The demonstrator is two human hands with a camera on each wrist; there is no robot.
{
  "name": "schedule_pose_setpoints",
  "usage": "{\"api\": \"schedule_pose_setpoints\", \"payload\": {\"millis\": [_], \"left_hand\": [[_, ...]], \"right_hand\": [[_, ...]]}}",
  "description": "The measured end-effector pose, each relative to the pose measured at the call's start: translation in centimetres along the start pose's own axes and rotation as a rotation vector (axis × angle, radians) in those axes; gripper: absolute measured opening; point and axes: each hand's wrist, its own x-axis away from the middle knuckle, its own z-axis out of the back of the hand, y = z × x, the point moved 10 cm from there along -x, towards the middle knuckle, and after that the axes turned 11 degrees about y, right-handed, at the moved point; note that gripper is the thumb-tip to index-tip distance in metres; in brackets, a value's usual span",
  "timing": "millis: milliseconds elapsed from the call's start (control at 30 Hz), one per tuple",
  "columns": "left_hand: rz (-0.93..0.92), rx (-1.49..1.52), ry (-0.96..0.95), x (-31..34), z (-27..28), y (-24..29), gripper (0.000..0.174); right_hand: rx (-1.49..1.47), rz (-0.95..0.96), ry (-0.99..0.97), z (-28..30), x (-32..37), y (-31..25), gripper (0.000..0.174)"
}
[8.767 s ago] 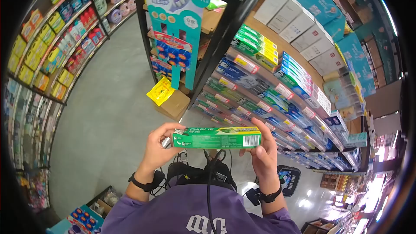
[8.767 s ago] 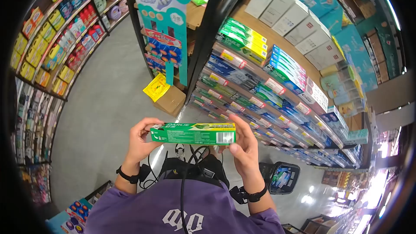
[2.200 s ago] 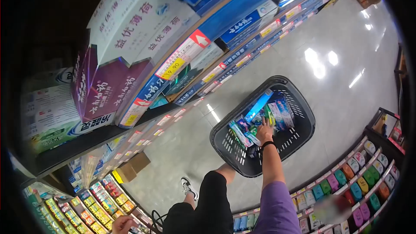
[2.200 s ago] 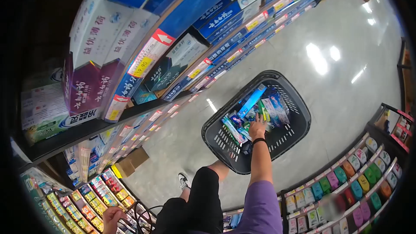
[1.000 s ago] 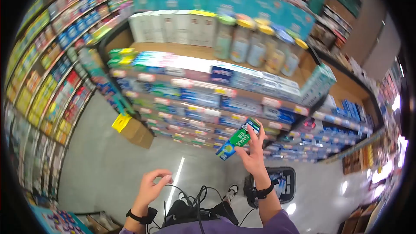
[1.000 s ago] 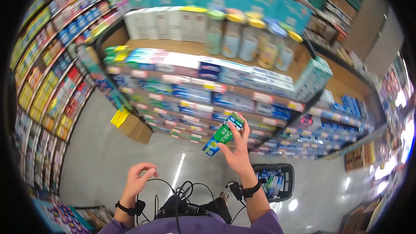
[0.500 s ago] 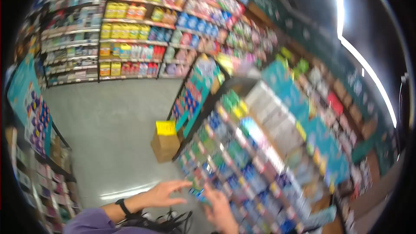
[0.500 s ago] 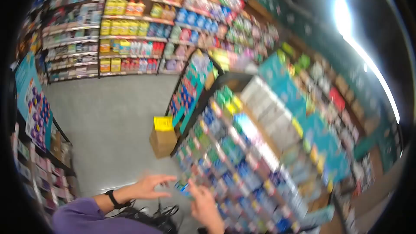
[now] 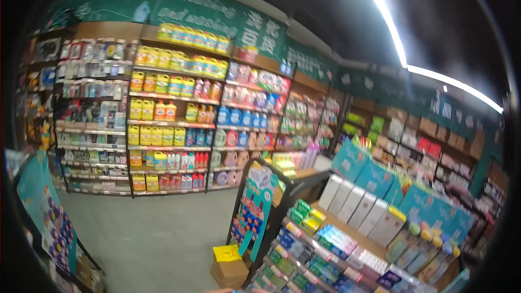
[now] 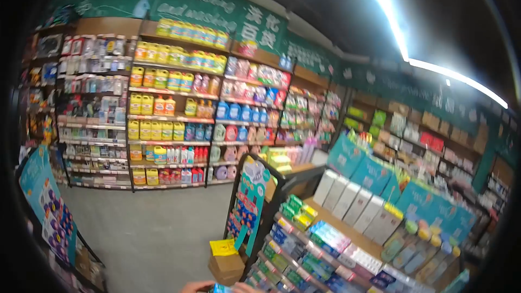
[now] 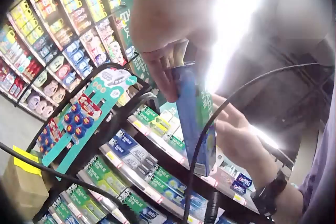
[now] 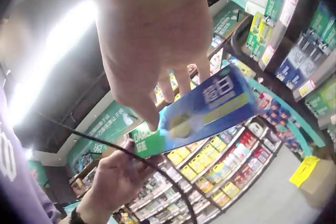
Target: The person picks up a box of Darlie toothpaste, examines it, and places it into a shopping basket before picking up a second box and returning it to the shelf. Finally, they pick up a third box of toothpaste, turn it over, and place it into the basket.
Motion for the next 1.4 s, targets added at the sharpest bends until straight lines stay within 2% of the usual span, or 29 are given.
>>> {"api": "schedule_pose_setpoints", "payload": {"millis": [33,133,200,267,300,367,400,467,533,633,867,1100,1400], "left_hand": [[-0.001,0.075,0.087,-1.1,0.3,-1.0,0.044],[0.261,0.304,0.112,-4.5,1.2,-5.3,0.057],[0.279,0.236,0.199,-6.9,2.6,-6.4,0.055],[0.200,0.209,0.154,-9.4,2.2,-5.6,0.055],[0.248,0.315,0.139,-10.5,1.3,-5.4,0.051],[0.333,0.524,0.133,-13.1,-0.3,-4.8,0.045],[0.367,0.537,0.105,-14.2,-1.3,-4.6,0.043],[0.431,0.553,0.067,-15.9,-3.3,-4.3,0.040],[0.339,0.403,0.036,-17.4,-4.7,-3.5,0.043],[0.367,0.439,-0.041,-18.9,-6.8,-4.3,0.044],[0.492,0.541,-0.200,-22.3,-9.5,-5.5,0.040],[0.477,0.522,-0.361,-25.2,-11.1,-5.8,0.042],[0.497,0.511,-0.566,-26.4,-11.7,-6.9,0.044]], "right_hand": [[0.041,-0.040,0.066,1.5,-0.2,1.2,0.056],[0.202,-0.130,0.256,6.9,-1.2,3.6,0.057],[0.076,-0.203,0.335,7.7,-0.3,8.5,0.076],[-0.147,-0.410,0.415,8.0,1.0,11.4,0.075],[-0.256,-0.504,0.459,8.5,1.4,12.6,0.074],[-0.303,-0.550,0.427,8.6,1.8,14.6,0.071],[-0.331,-0.564,0.411,8.5,1.9,15.4,0.070],[-0.434,-0.567,0.501,9.4,1.8,16.5,0.072],[-0.517,-0.623,0.555,9.7,2.7,17.6,0.072],[-0.395,-0.568,0.527,10.4,2.0,18.1,0.070],[-0.320,-0.687,0.676,9.9,2.1,18.3,0.067],[-0.291,-0.827,0.835,8.7,2.7,17.4,0.061],[-0.215,-0.935,0.968,5.9,2.9,14.4,0.062]]}}
